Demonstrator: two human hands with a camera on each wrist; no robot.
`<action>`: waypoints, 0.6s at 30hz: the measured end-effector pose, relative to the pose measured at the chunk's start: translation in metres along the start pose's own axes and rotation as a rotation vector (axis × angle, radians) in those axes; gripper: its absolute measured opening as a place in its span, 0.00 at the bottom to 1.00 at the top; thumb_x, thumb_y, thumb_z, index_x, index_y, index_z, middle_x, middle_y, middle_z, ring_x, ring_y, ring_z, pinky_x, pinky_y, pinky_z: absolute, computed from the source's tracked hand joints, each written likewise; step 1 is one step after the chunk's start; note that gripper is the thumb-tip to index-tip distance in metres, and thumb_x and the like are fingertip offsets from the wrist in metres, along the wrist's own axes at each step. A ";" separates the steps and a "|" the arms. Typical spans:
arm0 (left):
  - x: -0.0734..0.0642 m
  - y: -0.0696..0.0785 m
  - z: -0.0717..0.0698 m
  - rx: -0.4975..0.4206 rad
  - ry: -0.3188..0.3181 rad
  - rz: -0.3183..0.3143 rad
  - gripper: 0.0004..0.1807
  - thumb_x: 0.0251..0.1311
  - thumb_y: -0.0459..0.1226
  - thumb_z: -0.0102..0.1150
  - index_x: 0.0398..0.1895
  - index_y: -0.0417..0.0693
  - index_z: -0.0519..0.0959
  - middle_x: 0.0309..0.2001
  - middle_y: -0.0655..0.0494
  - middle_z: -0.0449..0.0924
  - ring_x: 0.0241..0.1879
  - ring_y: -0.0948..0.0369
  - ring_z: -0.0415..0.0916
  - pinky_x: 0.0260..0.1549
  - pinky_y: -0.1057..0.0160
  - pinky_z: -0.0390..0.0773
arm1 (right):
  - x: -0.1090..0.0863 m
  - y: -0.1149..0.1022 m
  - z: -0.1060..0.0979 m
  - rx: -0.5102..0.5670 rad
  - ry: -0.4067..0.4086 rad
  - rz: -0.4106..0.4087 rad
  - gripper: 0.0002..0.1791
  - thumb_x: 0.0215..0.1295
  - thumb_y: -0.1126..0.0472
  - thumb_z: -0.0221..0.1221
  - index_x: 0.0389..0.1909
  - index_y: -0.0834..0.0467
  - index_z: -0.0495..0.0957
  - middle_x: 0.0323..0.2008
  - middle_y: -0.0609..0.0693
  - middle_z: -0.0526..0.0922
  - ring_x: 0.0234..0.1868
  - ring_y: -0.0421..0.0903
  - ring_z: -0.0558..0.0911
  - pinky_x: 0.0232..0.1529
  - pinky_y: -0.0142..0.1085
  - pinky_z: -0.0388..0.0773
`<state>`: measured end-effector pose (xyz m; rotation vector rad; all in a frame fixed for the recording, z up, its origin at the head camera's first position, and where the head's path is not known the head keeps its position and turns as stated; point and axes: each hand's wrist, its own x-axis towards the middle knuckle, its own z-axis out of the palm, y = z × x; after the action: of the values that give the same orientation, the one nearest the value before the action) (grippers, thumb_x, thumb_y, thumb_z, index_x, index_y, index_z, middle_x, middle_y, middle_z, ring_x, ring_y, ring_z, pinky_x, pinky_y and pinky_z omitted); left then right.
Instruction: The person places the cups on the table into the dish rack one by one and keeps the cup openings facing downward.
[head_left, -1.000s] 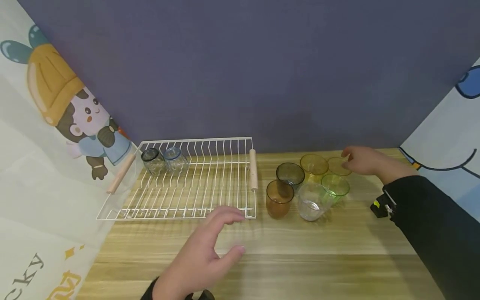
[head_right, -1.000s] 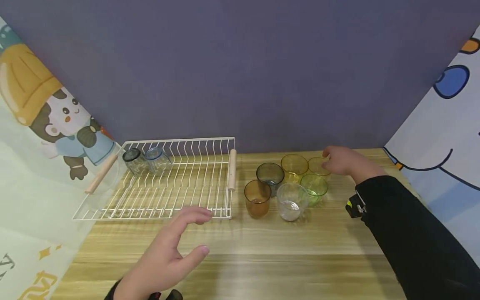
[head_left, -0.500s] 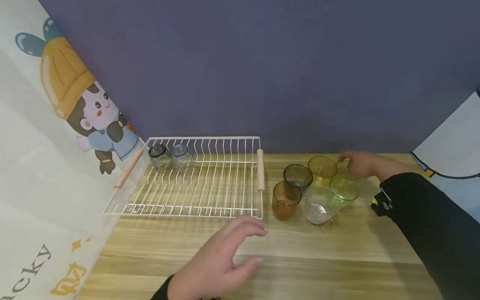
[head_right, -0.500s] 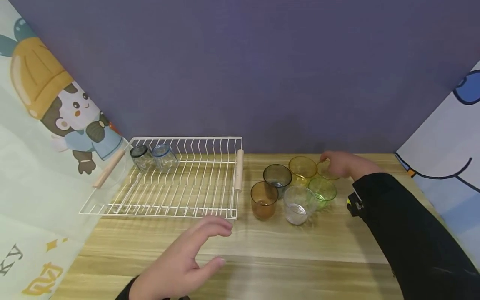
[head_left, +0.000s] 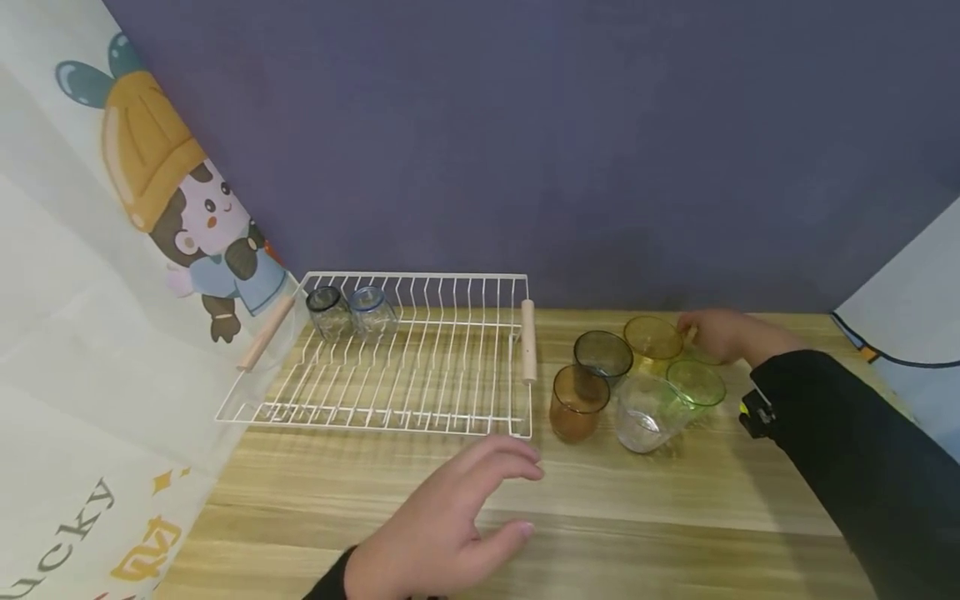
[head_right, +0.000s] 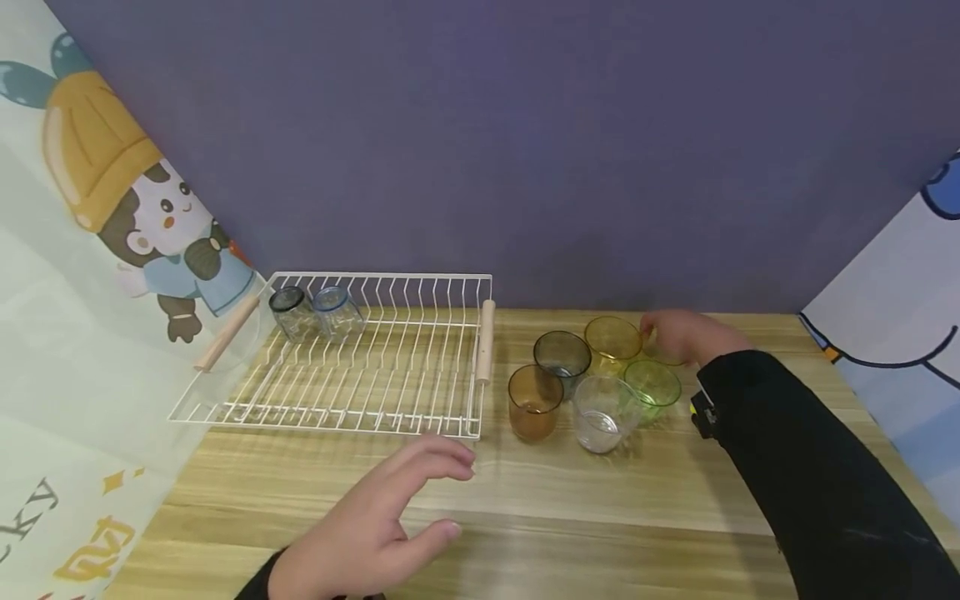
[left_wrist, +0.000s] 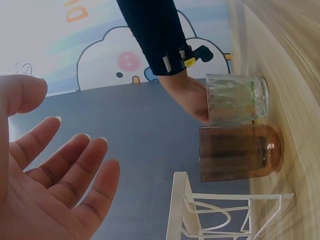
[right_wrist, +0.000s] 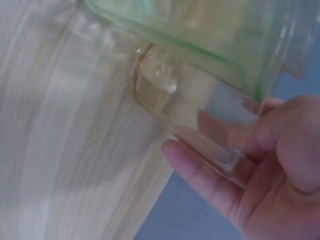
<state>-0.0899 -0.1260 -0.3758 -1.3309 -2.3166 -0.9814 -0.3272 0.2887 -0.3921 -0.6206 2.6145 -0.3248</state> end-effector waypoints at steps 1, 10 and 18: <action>0.000 0.000 0.000 0.001 -0.001 -0.001 0.21 0.61 0.40 0.60 0.57 0.48 0.71 0.59 0.57 0.70 0.62 0.62 0.67 0.64 0.62 0.68 | 0.001 0.001 0.002 0.036 0.003 0.020 0.24 0.57 0.84 0.42 0.57 0.74 0.66 0.53 0.79 0.67 0.35 0.54 0.70 0.24 0.36 0.62; 0.000 -0.003 0.006 0.026 -0.006 -0.048 0.23 0.62 0.44 0.58 0.58 0.48 0.70 0.60 0.58 0.69 0.62 0.64 0.67 0.64 0.63 0.68 | 0.004 0.010 0.011 0.057 0.063 0.087 0.19 0.67 0.76 0.44 0.59 0.70 0.68 0.56 0.76 0.68 0.45 0.62 0.74 0.20 0.41 0.76; 0.000 -0.004 0.008 0.116 -0.058 -0.167 0.28 0.59 0.46 0.61 0.63 0.52 0.69 0.63 0.62 0.67 0.63 0.66 0.64 0.64 0.62 0.68 | -0.002 0.020 0.012 -0.051 0.103 0.094 0.20 0.62 0.79 0.46 0.55 0.69 0.71 0.53 0.73 0.73 0.40 0.59 0.77 0.22 0.38 0.75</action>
<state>-0.0923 -0.1216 -0.3829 -1.1512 -2.5196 -0.8507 -0.3271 0.3054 -0.4076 -0.5082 2.7480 -0.2688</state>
